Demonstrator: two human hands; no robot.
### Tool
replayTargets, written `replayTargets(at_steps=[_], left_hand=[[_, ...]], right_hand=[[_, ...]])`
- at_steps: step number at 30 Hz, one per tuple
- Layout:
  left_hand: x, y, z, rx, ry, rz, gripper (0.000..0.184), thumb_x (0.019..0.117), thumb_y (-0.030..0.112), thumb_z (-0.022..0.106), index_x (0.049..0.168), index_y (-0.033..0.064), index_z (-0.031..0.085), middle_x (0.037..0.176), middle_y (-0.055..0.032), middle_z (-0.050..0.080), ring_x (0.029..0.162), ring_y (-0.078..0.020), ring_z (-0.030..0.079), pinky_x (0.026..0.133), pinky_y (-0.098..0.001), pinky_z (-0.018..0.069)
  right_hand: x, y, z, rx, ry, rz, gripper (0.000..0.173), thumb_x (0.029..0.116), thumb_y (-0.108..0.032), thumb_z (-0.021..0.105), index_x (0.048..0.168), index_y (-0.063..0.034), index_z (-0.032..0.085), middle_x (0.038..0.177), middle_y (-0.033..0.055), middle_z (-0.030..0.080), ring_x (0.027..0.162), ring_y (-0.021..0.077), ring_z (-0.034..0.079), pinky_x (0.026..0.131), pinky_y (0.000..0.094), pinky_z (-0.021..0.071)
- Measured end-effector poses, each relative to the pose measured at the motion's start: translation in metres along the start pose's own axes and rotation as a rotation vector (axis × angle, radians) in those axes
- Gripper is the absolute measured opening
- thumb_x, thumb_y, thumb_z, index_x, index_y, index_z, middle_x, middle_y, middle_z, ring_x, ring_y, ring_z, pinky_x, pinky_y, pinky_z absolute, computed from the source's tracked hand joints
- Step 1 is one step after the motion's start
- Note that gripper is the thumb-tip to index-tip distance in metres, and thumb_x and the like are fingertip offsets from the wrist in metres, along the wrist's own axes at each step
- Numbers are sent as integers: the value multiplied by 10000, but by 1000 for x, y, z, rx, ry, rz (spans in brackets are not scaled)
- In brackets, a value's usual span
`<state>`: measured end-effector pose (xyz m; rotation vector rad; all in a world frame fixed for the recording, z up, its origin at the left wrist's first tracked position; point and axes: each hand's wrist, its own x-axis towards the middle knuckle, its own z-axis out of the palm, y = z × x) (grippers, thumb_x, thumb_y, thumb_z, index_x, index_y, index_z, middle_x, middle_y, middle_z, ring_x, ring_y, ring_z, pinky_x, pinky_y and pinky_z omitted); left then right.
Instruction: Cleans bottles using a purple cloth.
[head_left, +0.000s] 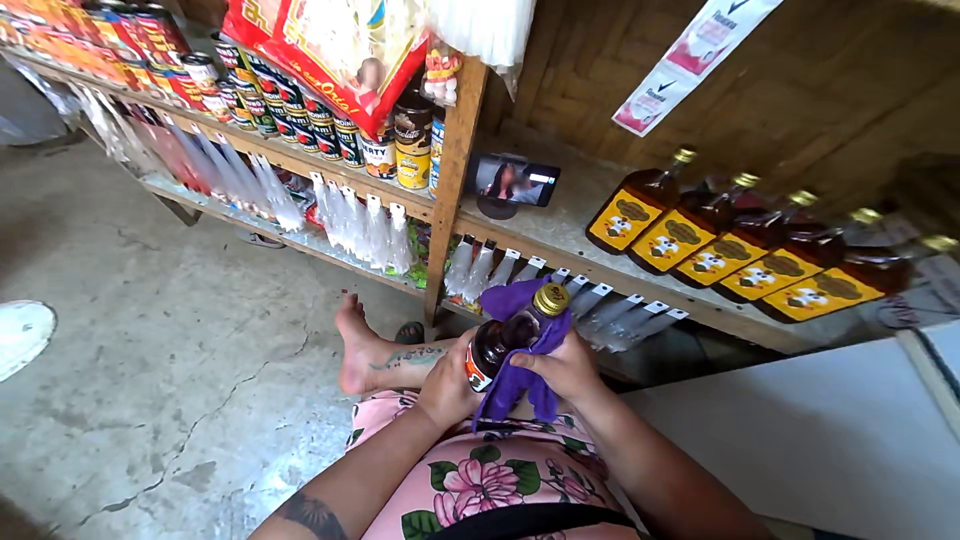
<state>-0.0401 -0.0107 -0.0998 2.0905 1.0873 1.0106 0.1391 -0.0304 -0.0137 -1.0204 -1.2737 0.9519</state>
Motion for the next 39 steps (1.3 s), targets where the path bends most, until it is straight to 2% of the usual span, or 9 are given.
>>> replayTargets(at_steps=[4, 8, 12, 14, 17, 21, 25, 35, 39], left_hand=[[-1, 1, 0, 20, -8, -11, 822, 822, 189, 769, 1485, -84, 366, 1288, -228, 659, 1168, -343, 673, 989, -518, 541], [0, 0, 1, 7, 11, 13, 904, 774, 289, 814, 1472, -82, 374, 1265, -216, 671, 1155, -315, 681, 977, -508, 552], [1, -3, 1, -8, 5, 11, 1036, 696, 379, 872, 1473, -86, 368, 1278, -215, 665, 1161, -309, 678, 980, -498, 552], [0, -4, 2, -17, 14, 14, 1064, 691, 412, 877, 1477, -86, 360, 1287, -217, 659, 1172, -305, 672, 988, -497, 548], [-1, -5, 2, -25, 21, 5, 1053, 692, 406, 876, 1471, -89, 369, 1287, -216, 659, 1174, -297, 672, 994, -487, 547], [-1, -6, 2, -20, 15, -12, 976, 738, 366, 850, 1464, -86, 381, 1282, -207, 664, 1176, -288, 672, 1003, -476, 545], [-1, -3, 0, -13, -14, -47, 968, 750, 351, 838, 1474, -89, 369, 1282, -220, 661, 1179, -314, 669, 1002, -505, 539], [0, -2, -2, -20, -39, -64, 841, 831, 211, 753, 1501, -79, 334, 1285, -222, 658, 1187, -324, 663, 1011, -512, 528], [0, -1, -4, -24, -54, -85, 838, 846, 261, 744, 1502, -65, 339, 1309, -210, 647, 1217, -301, 646, 1035, -496, 515]], right_hand=[[0, 1, -2, 2, -10, -38, 822, 656, -219, 948, 1280, 28, 474, 1108, -49, 695, 1035, -17, 663, 955, 200, 560], [-1, 3, -3, -29, -6, -80, 799, 694, -271, 929, 1277, 42, 480, 1116, -66, 693, 1050, -43, 649, 962, 186, 550], [-1, 1, -2, -104, 16, -67, 789, 710, -319, 918, 1254, 73, 503, 1095, -37, 697, 1020, -48, 652, 942, 173, 551], [1, -1, -5, -150, -58, -40, 833, 744, -348, 897, 1306, 97, 473, 1135, -3, 684, 1051, -34, 644, 959, 177, 541], [3, -12, -13, -48, -275, 102, 830, 808, -177, 849, 1409, 85, 340, 1199, 25, 667, 1094, 13, 654, 993, 214, 548], [4, -20, -24, 27, -456, 200, 742, 818, -21, 720, 1418, 83, 295, 1209, 0, 657, 1102, -2, 648, 992, 203, 542], [4, -22, -24, 26, -421, 238, 620, 832, 10, 706, 1360, 49, 382, 1146, -14, 693, 1055, 9, 672, 968, 216, 560], [-1, -12, 5, 18, -50, 77, 713, 728, -10, 854, 1315, 53, 453, 1115, 20, 703, 1017, 43, 693, 942, 236, 584], [1, -9, 2, -46, -41, 20, 710, 703, -23, 872, 1293, 73, 488, 1123, 17, 705, 1039, 24, 681, 958, 220, 571]])
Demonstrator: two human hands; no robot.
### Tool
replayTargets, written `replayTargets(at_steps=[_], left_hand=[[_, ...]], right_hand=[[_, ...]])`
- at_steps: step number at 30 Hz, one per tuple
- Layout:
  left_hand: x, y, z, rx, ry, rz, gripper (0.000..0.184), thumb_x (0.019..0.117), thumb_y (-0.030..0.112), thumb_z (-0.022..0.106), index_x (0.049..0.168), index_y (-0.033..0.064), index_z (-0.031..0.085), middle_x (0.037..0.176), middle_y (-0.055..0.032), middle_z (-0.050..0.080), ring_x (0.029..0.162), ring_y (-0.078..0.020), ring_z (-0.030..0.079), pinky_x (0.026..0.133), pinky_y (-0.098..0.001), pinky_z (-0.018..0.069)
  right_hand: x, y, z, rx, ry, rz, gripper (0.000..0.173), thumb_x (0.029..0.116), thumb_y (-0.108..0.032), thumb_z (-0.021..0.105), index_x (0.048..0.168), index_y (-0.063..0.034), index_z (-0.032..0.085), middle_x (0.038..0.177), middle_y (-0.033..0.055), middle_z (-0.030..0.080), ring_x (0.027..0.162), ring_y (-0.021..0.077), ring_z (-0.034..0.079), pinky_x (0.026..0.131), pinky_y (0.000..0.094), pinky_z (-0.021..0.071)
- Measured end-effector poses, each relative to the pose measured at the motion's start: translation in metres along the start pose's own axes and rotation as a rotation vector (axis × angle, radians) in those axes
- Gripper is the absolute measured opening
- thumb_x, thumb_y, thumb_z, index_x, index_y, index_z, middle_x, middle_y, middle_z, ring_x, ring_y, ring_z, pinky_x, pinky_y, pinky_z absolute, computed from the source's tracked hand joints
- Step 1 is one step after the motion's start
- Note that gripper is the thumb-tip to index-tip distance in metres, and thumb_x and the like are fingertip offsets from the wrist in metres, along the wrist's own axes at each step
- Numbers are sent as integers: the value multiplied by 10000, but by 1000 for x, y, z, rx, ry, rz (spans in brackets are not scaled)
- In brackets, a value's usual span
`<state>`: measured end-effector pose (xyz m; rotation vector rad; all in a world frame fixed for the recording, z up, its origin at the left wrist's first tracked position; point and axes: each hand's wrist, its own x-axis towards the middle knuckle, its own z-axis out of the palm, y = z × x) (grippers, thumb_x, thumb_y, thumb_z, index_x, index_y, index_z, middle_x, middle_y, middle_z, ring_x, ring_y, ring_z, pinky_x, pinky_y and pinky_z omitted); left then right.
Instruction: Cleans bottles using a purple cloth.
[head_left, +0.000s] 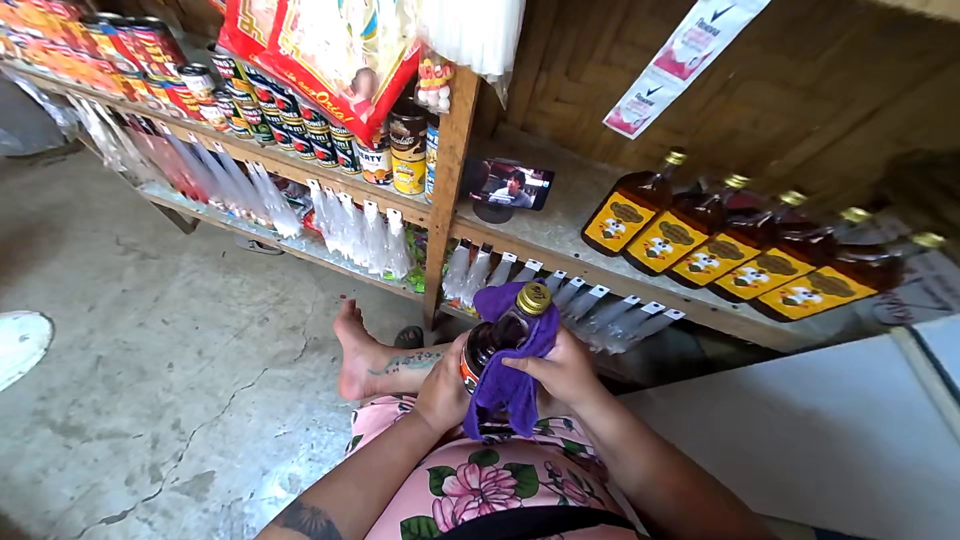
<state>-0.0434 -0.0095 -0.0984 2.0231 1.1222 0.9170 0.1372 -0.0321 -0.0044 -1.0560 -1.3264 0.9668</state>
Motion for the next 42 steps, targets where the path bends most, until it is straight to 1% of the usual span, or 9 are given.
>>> replayTargets(at_steps=[6, 10, 13, 20, 24, 28, 35, 39, 42], left_hand=[[-1, -2, 3, 27, 43, 42, 856, 807, 231, 778, 1487, -75, 357, 1288, -217, 659, 1184, -329, 665, 997, -516, 538], [0, 0, 3, 19, 60, 78, 969, 740, 347, 840, 1471, -85, 372, 1285, -217, 660, 1182, -311, 666, 999, -501, 538], [-1, -3, 4, 20, 65, 93, 1032, 688, 377, 877, 1465, -84, 380, 1285, -217, 660, 1178, -307, 669, 999, -489, 543], [-1, -2, 4, -1, 50, 66, 1076, 677, 407, 897, 1474, -88, 369, 1318, -213, 643, 1205, -294, 654, 1035, -471, 525], [-2, -3, 5, -7, 52, 51, 1111, 656, 405, 911, 1474, -105, 359, 1327, -227, 634, 1217, -308, 647, 1047, -468, 516], [-2, -5, 6, -8, 52, 57, 1106, 651, 388, 913, 1476, -97, 357, 1326, -221, 636, 1220, -295, 645, 1047, -462, 517], [-3, -5, 5, -10, 61, 57, 1109, 658, 422, 911, 1474, -91, 361, 1326, -212, 639, 1220, -288, 646, 1048, -462, 518], [-3, -6, 6, -11, 68, 62, 1110, 658, 422, 912, 1475, -91, 362, 1331, -214, 635, 1225, -285, 643, 1050, -455, 517], [-2, -7, 7, -14, 80, 64, 1115, 654, 428, 914, 1476, -84, 361, 1318, -208, 644, 1209, -284, 653, 1033, -461, 529]], right_hand=[[6, 6, -13, -77, -54, -44, 607, 696, -63, 882, 1209, 44, 575, 1070, -10, 722, 1010, 11, 683, 945, 218, 572], [9, 9, -21, -111, -102, -67, 587, 714, -86, 882, 1204, 44, 584, 1079, -24, 722, 1026, -9, 670, 961, 213, 558], [11, 11, -27, -112, -129, -69, 551, 716, -81, 880, 1181, 32, 607, 1063, -36, 730, 1017, -10, 675, 957, 217, 562], [14, 16, -35, -94, -144, -110, 460, 768, -63, 843, 1171, -2, 631, 1064, -64, 734, 1023, -13, 674, 965, 230, 562], [16, 16, -38, -104, -116, -87, 489, 768, -30, 828, 1204, 3, 610, 1081, -60, 730, 1035, -13, 670, 971, 227, 558], [14, 18, -39, -140, -98, -71, 527, 744, -59, 855, 1202, 22, 608, 1085, -49, 728, 1042, -18, 666, 972, 212, 553], [13, 17, -39, -139, -64, -92, 499, 763, -54, 840, 1201, 17, 612, 1080, -43, 729, 1032, -7, 670, 970, 228, 557], [13, 19, -40, -145, -54, -90, 529, 761, -65, 847, 1223, 26, 605, 1098, -32, 730, 1046, -2, 670, 979, 229, 554], [13, 16, -38, -91, -57, -31, 566, 757, -52, 858, 1249, 22, 589, 1120, -11, 729, 1062, 35, 680, 987, 257, 564]])
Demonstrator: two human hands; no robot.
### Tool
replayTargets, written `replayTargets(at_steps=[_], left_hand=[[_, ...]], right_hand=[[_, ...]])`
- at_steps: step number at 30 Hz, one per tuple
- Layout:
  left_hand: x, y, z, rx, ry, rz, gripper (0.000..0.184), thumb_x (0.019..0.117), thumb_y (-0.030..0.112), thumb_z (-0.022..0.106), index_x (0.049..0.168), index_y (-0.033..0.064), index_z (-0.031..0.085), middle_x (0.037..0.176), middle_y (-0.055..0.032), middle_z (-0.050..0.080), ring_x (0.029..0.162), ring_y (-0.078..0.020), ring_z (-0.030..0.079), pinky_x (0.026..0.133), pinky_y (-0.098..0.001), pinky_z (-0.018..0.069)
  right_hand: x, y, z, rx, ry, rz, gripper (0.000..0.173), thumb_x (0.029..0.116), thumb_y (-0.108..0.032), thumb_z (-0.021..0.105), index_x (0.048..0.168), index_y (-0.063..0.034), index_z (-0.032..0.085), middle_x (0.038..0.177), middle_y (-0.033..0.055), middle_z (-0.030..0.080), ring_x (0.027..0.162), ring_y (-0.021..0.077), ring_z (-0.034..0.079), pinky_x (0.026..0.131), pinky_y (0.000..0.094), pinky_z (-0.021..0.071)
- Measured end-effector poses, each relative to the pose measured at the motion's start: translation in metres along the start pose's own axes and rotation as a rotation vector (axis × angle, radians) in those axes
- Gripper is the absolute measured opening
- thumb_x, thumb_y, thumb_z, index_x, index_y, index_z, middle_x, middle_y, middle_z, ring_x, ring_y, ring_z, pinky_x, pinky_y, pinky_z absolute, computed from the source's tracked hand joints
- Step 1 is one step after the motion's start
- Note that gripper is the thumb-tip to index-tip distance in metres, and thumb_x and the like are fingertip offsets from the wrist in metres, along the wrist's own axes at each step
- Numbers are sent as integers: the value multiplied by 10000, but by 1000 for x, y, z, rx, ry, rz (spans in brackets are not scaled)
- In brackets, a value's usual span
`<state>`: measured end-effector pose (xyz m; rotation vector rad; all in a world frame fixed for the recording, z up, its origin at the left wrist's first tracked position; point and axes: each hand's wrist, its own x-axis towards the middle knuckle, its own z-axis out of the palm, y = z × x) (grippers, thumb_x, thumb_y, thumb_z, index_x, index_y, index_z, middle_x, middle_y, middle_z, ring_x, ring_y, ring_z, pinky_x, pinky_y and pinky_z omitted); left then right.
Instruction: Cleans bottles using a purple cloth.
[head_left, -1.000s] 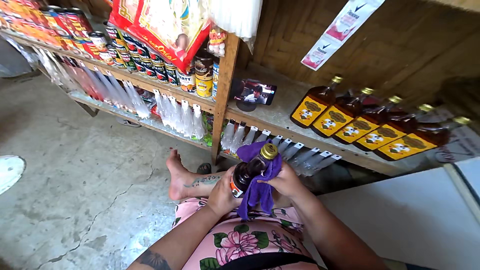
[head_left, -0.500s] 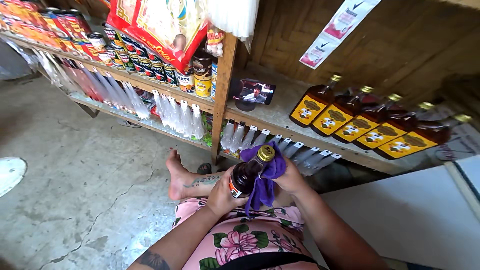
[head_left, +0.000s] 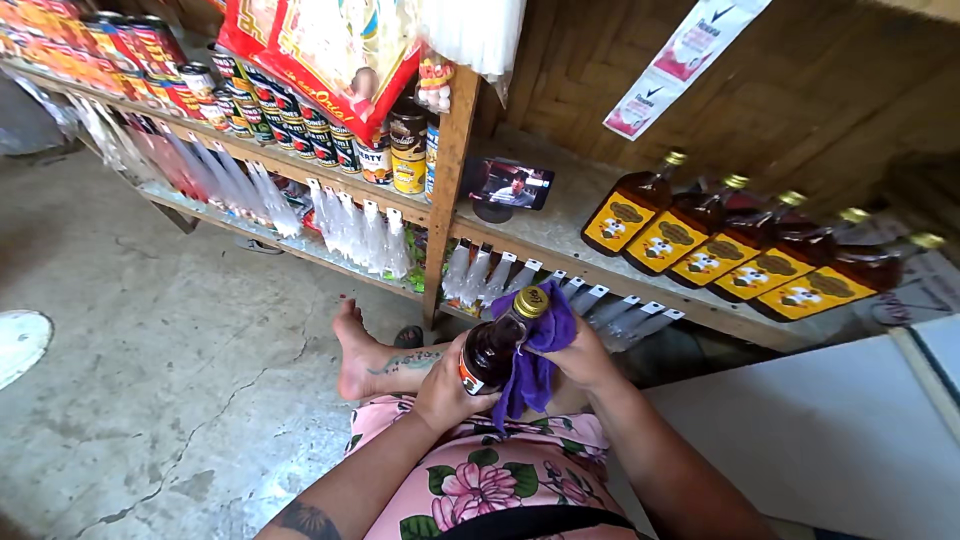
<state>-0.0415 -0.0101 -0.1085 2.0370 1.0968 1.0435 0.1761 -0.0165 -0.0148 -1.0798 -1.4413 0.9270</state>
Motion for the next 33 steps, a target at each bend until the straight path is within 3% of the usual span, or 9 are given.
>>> replayTargets(at_steps=[5, 11, 18, 26, 30, 33], left_hand=[[1, 2, -2, -3, -21, -17, 1107, 653, 418, 908, 1478, -78, 363, 1312, -206, 648, 1197, -294, 659, 1021, -478, 533], [0, 0, 0, 6, -21, -19, 1111, 646, 406, 915, 1476, -81, 361, 1313, -206, 647, 1203, -284, 656, 1035, -462, 528], [1, 2, -1, 13, -24, -28, 1119, 653, 430, 907, 1477, -92, 358, 1317, -215, 643, 1197, -299, 659, 1027, -476, 528], [-1, 0, -1, 3, -3, 11, 1093, 655, 417, 908, 1460, -98, 378, 1303, -212, 652, 1201, -291, 657, 1036, -461, 525], [0, -2, 1, 5, 3, 16, 1090, 653, 415, 910, 1457, -98, 382, 1297, -215, 655, 1194, -293, 661, 1027, -463, 533], [1, 1, -1, 1, -38, -23, 1096, 664, 412, 907, 1477, -84, 365, 1309, -208, 650, 1203, -288, 656, 1033, -470, 528]], right_hand=[[-2, -4, 5, 59, -40, 50, 626, 702, -49, 890, 1236, 11, 569, 1079, -28, 733, 1018, 30, 692, 960, 252, 578], [-1, -4, 0, -44, 9, 20, 588, 748, -55, 849, 1261, 35, 577, 1115, -7, 723, 1051, 13, 673, 973, 228, 560], [-2, -7, 4, 61, -36, 89, 674, 697, -47, 891, 1271, 14, 543, 1094, -15, 729, 1029, 37, 691, 959, 253, 578], [-4, -5, 3, 188, -42, 144, 634, 741, 31, 826, 1296, 29, 519, 1110, 10, 724, 1045, 72, 694, 970, 282, 577], [-5, -7, 5, 302, -60, 214, 557, 787, 46, 762, 1279, 5, 504, 1080, -9, 725, 1024, 67, 696, 961, 282, 575], [-10, -7, 12, 312, -36, 305, 322, 851, -49, 676, 1159, -66, 581, 984, -63, 730, 941, 19, 693, 909, 245, 573]])
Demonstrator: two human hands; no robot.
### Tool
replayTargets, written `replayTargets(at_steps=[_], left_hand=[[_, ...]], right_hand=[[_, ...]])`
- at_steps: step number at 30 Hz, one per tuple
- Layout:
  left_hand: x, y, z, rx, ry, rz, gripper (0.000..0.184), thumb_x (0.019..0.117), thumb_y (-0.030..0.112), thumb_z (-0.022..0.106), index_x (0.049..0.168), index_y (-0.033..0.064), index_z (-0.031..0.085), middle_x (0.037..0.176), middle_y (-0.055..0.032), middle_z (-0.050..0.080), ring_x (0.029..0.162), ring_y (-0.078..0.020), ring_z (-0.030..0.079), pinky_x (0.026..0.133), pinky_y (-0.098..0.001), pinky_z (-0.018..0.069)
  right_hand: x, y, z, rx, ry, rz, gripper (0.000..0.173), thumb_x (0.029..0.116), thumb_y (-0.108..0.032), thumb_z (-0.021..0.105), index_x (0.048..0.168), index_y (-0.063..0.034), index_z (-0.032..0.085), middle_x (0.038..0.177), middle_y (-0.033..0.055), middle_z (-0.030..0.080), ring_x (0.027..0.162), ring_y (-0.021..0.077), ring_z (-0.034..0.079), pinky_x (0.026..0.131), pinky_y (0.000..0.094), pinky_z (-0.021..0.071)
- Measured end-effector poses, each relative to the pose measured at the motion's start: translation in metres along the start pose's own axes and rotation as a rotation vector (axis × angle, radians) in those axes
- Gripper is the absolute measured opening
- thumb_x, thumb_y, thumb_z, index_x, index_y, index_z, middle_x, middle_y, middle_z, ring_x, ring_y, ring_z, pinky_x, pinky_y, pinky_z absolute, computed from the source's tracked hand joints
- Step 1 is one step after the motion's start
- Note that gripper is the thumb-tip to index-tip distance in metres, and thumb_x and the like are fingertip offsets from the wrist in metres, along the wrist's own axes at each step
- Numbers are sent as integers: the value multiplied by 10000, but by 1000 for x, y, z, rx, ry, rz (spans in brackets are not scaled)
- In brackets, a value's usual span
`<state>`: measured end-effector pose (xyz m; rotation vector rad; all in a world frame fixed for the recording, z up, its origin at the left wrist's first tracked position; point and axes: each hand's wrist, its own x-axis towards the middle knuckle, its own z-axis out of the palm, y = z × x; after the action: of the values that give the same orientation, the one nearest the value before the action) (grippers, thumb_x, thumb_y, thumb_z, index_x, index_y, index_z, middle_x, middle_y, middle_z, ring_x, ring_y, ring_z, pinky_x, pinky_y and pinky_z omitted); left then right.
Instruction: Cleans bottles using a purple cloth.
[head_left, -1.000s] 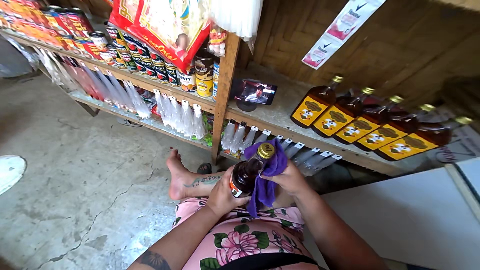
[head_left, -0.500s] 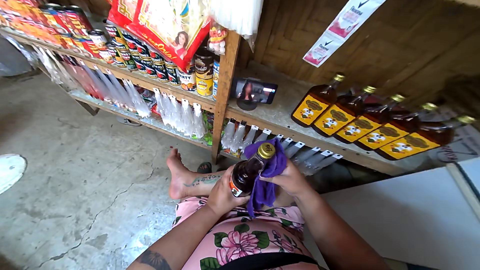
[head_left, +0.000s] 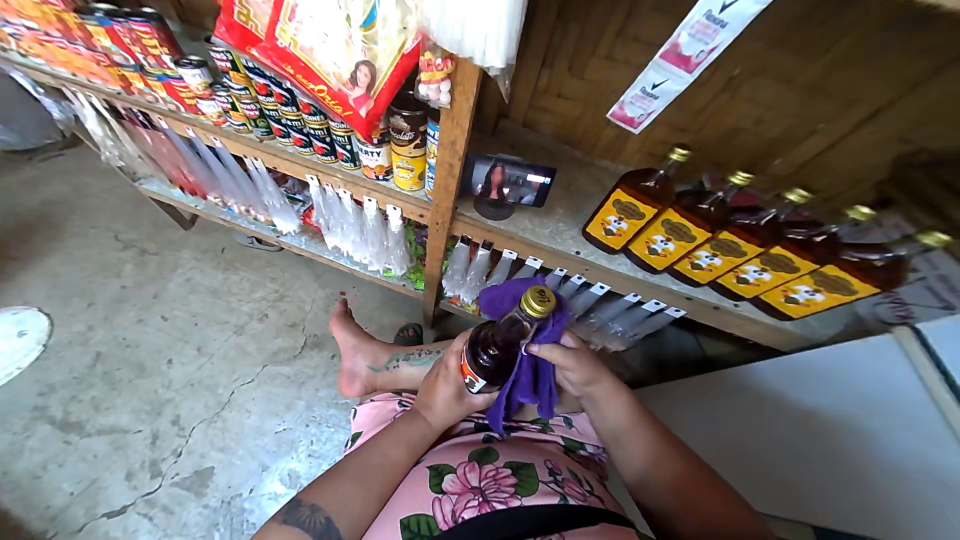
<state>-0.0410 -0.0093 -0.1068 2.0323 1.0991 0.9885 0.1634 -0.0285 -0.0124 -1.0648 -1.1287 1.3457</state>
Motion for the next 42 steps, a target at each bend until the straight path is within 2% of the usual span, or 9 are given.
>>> replayTargets(at_steps=[2, 11, 14, 16, 22, 25, 29, 34, 42], left_hand=[[0, 0, 0, 10, -5, -7, 1097, 662, 418, 904, 1480, -76, 366, 1315, -205, 648, 1204, -290, 656, 1035, -470, 525], [-5, -7, 3, -5, 31, 84, 1069, 647, 424, 917, 1438, -89, 413, 1303, -209, 652, 1214, -288, 648, 1060, -460, 512], [-6, -9, 4, -14, 9, 72, 1085, 641, 465, 919, 1441, -75, 422, 1305, -196, 653, 1217, -272, 645, 1069, -450, 506], [-5, -9, 5, -11, 13, 71, 1092, 643, 468, 919, 1446, -72, 414, 1310, -193, 651, 1221, -265, 643, 1072, -442, 507], [-3, -6, 4, -19, 31, 18, 1121, 632, 434, 919, 1461, -94, 380, 1312, -215, 644, 1222, -284, 643, 1070, -438, 504], [-4, -8, 2, -31, 21, 26, 1100, 641, 438, 917, 1456, -82, 392, 1316, -200, 644, 1224, -261, 641, 1071, -427, 506], [-5, -7, 1, -40, 2, 68, 1087, 645, 422, 928, 1449, -89, 405, 1336, -214, 632, 1241, -283, 633, 1080, -447, 499], [-3, -7, 2, -47, -8, 75, 1085, 638, 443, 931, 1449, -63, 418, 1335, -190, 638, 1244, -260, 629, 1089, -437, 494], [-3, -6, 1, -36, -17, 56, 1102, 631, 446, 933, 1450, -75, 412, 1333, -193, 641, 1243, -266, 631, 1090, -445, 492]], right_hand=[[-3, 3, 7, 24, 47, 14, 229, 844, -83, 651, 1071, -101, 623, 915, -88, 733, 884, -6, 691, 865, 221, 576], [-2, 0, 20, 61, 96, -27, 201, 889, -1, 583, 1042, -123, 627, 889, -110, 732, 864, -30, 684, 852, 193, 572], [0, -11, 25, 15, 123, 53, 242, 893, 71, 543, 1046, -111, 589, 845, -111, 705, 812, -38, 670, 802, 173, 571], [5, -18, 28, -15, 134, 109, 227, 915, 69, 529, 1066, -97, 567, 823, -98, 692, 777, -33, 665, 761, 164, 568], [6, -19, 42, -34, 199, 126, 250, 1010, 4, 480, 1260, -2, 487, 939, -41, 637, 839, -43, 628, 803, 145, 537], [-3, 1, 37, 61, 161, 0, 168, 1000, -13, 452, 1116, -79, 554, 888, -111, 699, 846, -53, 665, 832, 157, 556], [-9, 10, 15, 90, 45, 22, 97, 983, -136, 590, 1079, -138, 605, 908, -127, 730, 867, -34, 685, 847, 190, 573], [-12, 19, -5, 112, -125, -34, 258, 814, -211, 825, 1048, -199, 716, 980, -121, 759, 940, -18, 694, 897, 221, 574], [-6, 20, -10, 103, -249, -132, 384, 767, -106, 840, 1113, -203, 706, 1047, -136, 757, 998, -14, 692, 938, 231, 571]])
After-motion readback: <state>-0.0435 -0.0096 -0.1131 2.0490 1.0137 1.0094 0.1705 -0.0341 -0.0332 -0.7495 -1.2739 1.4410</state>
